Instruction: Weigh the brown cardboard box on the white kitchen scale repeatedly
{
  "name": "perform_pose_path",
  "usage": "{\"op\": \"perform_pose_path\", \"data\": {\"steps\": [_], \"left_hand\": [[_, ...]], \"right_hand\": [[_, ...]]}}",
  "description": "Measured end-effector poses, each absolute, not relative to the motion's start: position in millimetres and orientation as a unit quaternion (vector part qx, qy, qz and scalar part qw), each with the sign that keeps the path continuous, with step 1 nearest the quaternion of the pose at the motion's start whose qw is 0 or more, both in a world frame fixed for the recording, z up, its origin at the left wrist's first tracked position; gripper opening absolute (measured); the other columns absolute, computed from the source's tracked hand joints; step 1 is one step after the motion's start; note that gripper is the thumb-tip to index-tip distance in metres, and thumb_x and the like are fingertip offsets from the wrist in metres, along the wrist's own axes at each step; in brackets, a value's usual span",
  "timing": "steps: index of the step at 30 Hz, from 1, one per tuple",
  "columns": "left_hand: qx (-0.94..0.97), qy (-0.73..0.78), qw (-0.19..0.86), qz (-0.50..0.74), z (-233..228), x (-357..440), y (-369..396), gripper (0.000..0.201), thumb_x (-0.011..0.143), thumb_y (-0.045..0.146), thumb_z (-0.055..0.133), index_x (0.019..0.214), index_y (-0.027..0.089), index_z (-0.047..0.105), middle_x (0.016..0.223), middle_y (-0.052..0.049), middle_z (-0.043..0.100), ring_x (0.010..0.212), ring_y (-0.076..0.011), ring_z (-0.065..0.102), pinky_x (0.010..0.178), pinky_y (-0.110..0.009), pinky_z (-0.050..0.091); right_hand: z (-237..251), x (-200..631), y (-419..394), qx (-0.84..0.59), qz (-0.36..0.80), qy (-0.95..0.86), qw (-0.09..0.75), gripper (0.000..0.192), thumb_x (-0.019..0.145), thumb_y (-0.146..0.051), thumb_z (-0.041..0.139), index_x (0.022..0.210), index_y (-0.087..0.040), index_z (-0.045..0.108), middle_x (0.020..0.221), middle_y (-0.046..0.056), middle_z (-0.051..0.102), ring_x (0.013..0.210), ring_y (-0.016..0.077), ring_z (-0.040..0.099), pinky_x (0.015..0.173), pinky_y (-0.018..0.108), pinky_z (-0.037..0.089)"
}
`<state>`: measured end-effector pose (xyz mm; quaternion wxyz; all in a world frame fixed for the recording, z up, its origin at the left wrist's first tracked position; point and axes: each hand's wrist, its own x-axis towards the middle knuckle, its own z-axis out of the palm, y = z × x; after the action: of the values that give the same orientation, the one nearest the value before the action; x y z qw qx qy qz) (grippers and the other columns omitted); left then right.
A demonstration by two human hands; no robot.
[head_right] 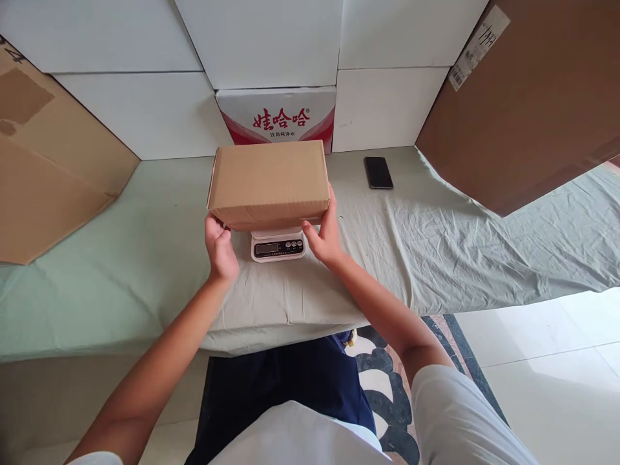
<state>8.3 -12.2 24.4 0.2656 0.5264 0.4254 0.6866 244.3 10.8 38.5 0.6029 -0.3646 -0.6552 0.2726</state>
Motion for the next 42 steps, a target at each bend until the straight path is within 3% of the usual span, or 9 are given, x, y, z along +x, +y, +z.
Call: {"op": "perform_pose_path", "data": {"steps": [11, 20, 26, 42], "left_hand": [[0.520, 0.466, 0.263, 0.666, 12, -2, -14, 0.062, 0.087, 0.065, 0.052, 0.136, 0.028, 0.057, 0.141, -0.011, 0.062, 0.140, -0.0329, 0.054, 0.118, -0.046, 0.044], [0.504, 0.480, 0.270, 0.665, 10, 3, -15, 0.058, 0.090, 0.058, 0.050, 0.138, 0.027, 0.054, 0.146, -0.011, 0.060, 0.143, -0.0302, 0.053, 0.118, -0.044, 0.045], [0.492, 0.466, 0.287, 0.677, 7, 1, -13, 0.054, 0.088, 0.054, 0.054, 0.135, 0.028, 0.056, 0.146, -0.011, 0.060, 0.144, -0.0304, 0.052, 0.119, -0.044, 0.043], [0.471, 0.457, 0.301, 0.691, 10, 1, -12, 0.049, 0.089, 0.057, 0.054, 0.127, 0.028, 0.063, 0.143, -0.009, 0.063, 0.143, -0.0300, 0.051, 0.124, -0.048, 0.037]], "right_hand": [[20, 236, 13, -0.361, 0.327, -0.636, 0.599, 0.079, 0.088, -0.065, 0.057, 0.156, -0.038, 0.027, 0.162, 0.006, 0.039, 0.151, 0.0328, 0.041, 0.127, 0.058, 0.039], [25, 237, 15, -0.378, 0.341, -0.617, 0.601, 0.084, 0.083, -0.069, 0.059, 0.154, -0.036, 0.030, 0.161, 0.007, 0.042, 0.151, 0.0343, 0.039, 0.132, 0.059, 0.031], [22, 237, 19, -0.385, 0.334, -0.612, 0.604, 0.078, 0.082, -0.068, 0.059, 0.148, -0.033, 0.036, 0.159, 0.008, 0.043, 0.151, 0.0344, 0.039, 0.131, 0.058, 0.031], [17, 239, 21, -0.369, 0.332, -0.622, 0.606, 0.079, 0.082, -0.071, 0.059, 0.146, -0.033, 0.035, 0.160, 0.009, 0.039, 0.150, 0.0358, 0.037, 0.128, 0.062, 0.034]]}}
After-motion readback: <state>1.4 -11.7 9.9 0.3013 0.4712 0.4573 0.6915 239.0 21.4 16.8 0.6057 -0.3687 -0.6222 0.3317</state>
